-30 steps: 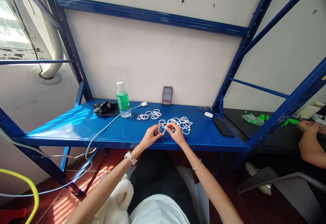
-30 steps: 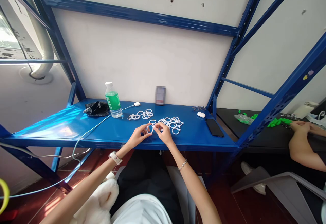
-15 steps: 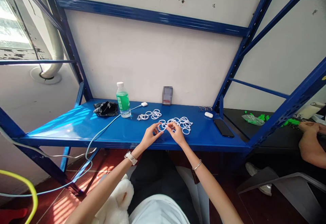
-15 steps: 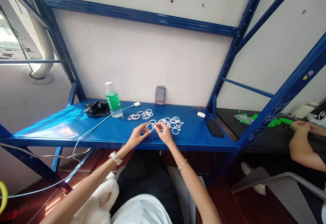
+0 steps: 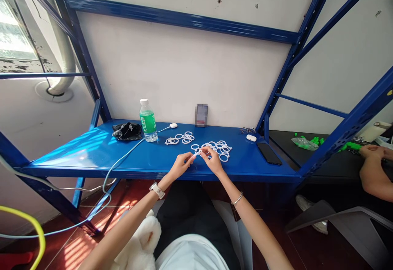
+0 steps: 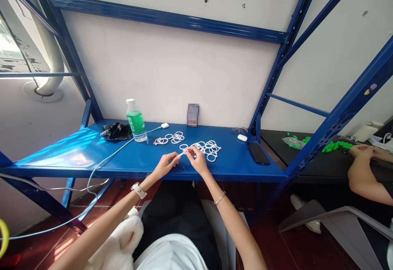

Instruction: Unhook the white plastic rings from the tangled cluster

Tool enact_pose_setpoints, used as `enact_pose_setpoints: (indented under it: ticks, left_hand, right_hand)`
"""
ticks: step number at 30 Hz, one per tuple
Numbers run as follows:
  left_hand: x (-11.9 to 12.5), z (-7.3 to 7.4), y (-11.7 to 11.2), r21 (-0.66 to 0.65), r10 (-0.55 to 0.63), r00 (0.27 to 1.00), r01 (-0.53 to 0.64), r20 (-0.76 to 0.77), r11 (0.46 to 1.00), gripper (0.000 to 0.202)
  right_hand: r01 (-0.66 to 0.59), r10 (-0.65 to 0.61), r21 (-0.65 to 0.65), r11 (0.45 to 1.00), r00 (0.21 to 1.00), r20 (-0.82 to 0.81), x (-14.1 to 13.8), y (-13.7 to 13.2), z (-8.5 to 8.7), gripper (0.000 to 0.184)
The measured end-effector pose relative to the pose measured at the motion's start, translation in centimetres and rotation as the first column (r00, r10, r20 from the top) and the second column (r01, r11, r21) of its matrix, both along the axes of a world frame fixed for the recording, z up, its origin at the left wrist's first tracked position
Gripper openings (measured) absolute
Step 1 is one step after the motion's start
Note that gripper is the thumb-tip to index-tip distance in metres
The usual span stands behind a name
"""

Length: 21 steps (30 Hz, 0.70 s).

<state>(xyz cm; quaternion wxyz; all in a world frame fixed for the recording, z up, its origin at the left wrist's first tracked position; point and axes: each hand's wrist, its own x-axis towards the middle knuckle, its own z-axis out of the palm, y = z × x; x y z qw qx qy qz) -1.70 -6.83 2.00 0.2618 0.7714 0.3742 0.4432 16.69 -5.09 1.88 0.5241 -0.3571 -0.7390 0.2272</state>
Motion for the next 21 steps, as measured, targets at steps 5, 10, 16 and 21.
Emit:
enact_pose_setpoints:
  ticks: [5, 10, 16, 21]
  left_hand:
    - [-0.2, 0.1, 0.1, -0.147, -0.055, 0.995, 0.067, 0.082, 0.987, 0.049]
    - [-0.4, -0.1, 0.9, -0.31, -0.121, 0.971, 0.182, 0.204, 0.933, 0.05]
    - [-0.5, 0.0, 1.0, -0.303, -0.129, 0.968, 0.191, 0.215, 0.934, 0.049]
    - [-0.4, -0.1, 0.7, -0.236, -0.126, 0.98, 0.161, 0.156, 0.958, 0.057]
  right_hand:
    - [-0.028, 0.027, 0.001, 1.0, 0.999, 0.04, 0.0, -0.2, 0.2, 0.023]
    - [-0.055, 0.055, -0.001, 0.998, 0.998, 0.042, 0.0, -0.1, 0.1, 0.021]
    - [-0.03, 0.03, -0.015, 0.999, 0.999, 0.036, 0.0, 0.0, 0.0, 0.022]
    - [-0.015, 0.015, -0.013, 1.0, 1.0, 0.016, 0.1, 0.1, -0.1, 0.023]
